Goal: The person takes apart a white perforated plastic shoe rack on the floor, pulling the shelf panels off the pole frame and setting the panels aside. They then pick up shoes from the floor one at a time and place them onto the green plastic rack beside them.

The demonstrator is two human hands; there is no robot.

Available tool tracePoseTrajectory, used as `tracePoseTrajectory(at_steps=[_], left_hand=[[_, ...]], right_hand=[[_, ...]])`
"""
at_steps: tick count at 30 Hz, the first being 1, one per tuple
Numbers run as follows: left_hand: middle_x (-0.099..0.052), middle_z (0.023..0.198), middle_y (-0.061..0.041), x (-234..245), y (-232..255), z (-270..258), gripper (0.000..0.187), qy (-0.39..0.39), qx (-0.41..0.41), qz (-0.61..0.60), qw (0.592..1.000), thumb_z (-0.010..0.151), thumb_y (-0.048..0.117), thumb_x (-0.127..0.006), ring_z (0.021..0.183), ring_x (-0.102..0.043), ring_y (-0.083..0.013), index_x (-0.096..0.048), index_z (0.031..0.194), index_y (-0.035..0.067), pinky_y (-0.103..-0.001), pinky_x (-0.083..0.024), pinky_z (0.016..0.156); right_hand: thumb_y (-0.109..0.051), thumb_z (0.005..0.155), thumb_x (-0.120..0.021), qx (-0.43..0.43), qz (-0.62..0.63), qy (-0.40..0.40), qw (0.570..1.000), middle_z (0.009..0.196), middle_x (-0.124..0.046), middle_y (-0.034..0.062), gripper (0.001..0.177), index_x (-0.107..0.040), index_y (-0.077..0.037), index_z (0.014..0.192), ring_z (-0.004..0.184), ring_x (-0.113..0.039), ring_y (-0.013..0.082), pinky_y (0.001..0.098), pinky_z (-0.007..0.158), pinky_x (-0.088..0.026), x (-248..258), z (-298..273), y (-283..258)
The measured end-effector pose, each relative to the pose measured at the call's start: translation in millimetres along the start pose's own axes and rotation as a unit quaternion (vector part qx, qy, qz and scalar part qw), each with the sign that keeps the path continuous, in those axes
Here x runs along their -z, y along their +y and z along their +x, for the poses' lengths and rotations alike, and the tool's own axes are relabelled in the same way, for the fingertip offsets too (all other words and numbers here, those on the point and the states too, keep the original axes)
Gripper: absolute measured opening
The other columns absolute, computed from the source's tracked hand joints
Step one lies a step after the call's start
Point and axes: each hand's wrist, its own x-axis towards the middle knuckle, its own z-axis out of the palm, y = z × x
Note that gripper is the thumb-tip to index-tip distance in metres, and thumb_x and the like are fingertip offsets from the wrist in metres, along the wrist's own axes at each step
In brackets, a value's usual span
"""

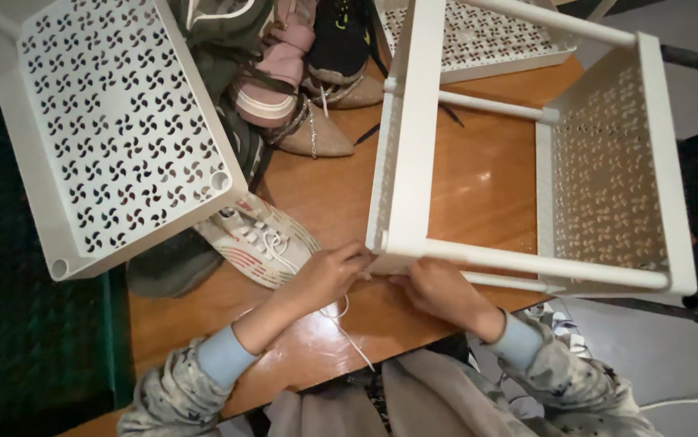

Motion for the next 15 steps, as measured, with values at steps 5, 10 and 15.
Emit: tracePoseTrajectory(at_steps=[5, 10, 15], left_hand=[[-0.066, 0.104, -0.013, 2, 6, 0, 0.029, -0.014, 0.005, 0.019, 1.000, 0.082, 0.012, -0.078, 0.087, -0.068, -0.0364, -0.068, 0.107, 0.001, -0.044, -0.056, 0.073], [-0.066, 0.098, -0.015, 11, 5, 5, 0.031, -0.017, -0.007, 0.029, 0.999, 0.081, 0.017, -0.079, 0.090, -0.066, -0.0393, -0.066, 0.102, 0.000, -0.046, -0.054, 0.077], [-0.068, 0.101, -0.018, 33, -4, 3, 0.024, -0.006, 0.034, 0.036, 0.999, 0.084, 0.016, -0.076, 0.096, -0.066, -0.0395, -0.070, 0.100, -0.001, -0.045, -0.054, 0.084]], right_hand=[[-0.010, 0.079, -0.066, 0.116, -0.068, -0.004, 0.991, 0.102, -0.068, 0.0193, 0.034, -0.065, 0.002, 0.110, 0.103, -0.064, 0.0373, 0.0458, 0.083, -0.052, 58, -13, -28], [-0.014, 0.083, -0.068, 0.313, -0.058, 0.234, 0.918, 0.100, -0.071, 0.0143, 0.021, -0.069, -0.004, 0.101, 0.089, -0.071, 0.0278, 0.0379, 0.070, -0.059, 137, -68, -17], [0.006, 0.093, -0.067, 0.055, -0.162, 0.468, 0.867, 0.092, -0.069, 0.0111, 0.007, -0.067, 0.000, 0.098, 0.080, -0.066, 0.0249, 0.0351, 0.064, -0.050, 153, -84, -1]])
